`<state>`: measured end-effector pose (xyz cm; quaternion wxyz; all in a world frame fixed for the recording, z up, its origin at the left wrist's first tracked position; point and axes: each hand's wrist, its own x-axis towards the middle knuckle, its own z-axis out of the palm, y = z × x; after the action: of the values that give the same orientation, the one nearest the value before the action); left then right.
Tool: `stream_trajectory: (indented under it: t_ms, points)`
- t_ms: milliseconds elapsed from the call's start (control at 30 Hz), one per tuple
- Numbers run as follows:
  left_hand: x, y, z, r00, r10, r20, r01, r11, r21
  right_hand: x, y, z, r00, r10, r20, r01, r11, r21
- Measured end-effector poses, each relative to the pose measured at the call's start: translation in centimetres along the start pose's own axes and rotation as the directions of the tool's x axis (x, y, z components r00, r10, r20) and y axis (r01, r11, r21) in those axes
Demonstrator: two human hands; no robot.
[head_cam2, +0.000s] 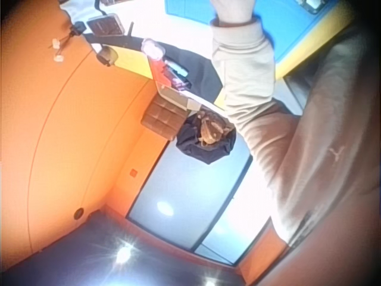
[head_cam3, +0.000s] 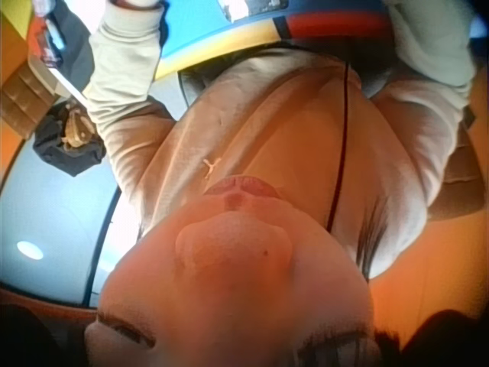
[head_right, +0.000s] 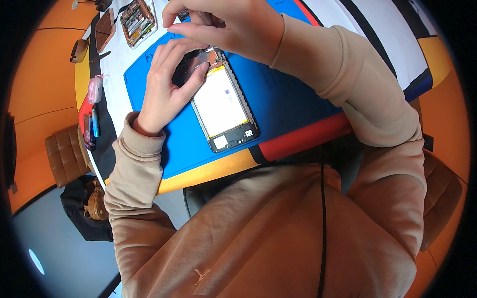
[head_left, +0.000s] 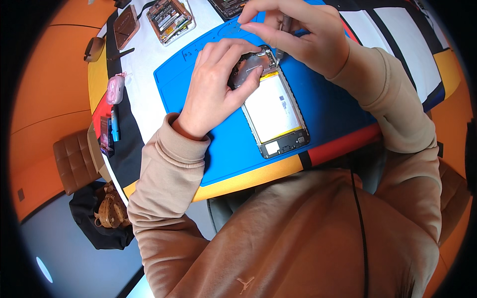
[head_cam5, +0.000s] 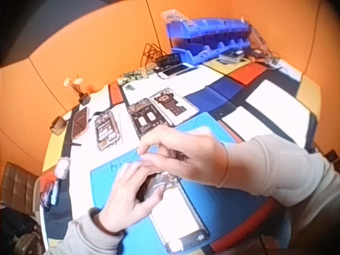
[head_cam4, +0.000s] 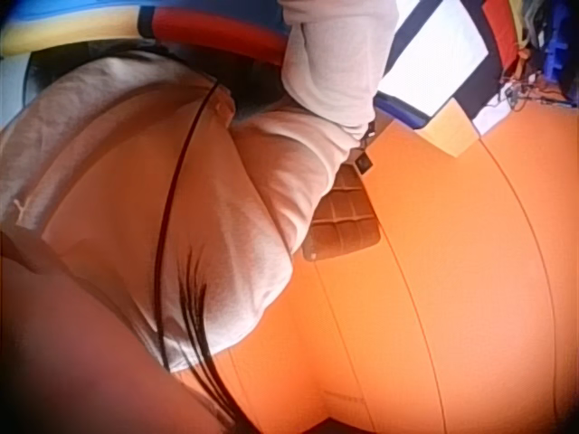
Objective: The person uses a screwdriver to remove screws from a smartphone motherboard and then from the phone's internal frame. The person handles the motherboard, phone frame, and screwdriver throughout the clip.
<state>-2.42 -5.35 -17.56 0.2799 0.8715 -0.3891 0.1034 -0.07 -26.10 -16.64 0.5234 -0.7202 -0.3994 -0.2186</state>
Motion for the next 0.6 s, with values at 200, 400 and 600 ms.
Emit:
stream_trajectory:
  t_ms: [200, 400, 600]
  points:
    - [0.06, 0.14, -0.13, 1.0, 0.004, 0.01, -0.004, 1.0, 0.008, -0.06, -0.12, -0.19, 1.0, -0.012, 0.015, 0.013, 0.999, -0.04]
    - [0.05, 0.11, -0.15, 1.0, 0.003, 0.015, -0.004, 1.0, 0.01, -0.01, 0.12, 0.05, 0.995, -0.081, -0.05, 0.078, 0.995, -0.055]
    - [0.05, -0.02, 0.07, 1.0, 0.006, -0.011, -0.006, 1.0, -0.013, 0.03, -0.2, -0.09, 0.996, -0.079, -0.044, 0.075, 0.993, -0.087]
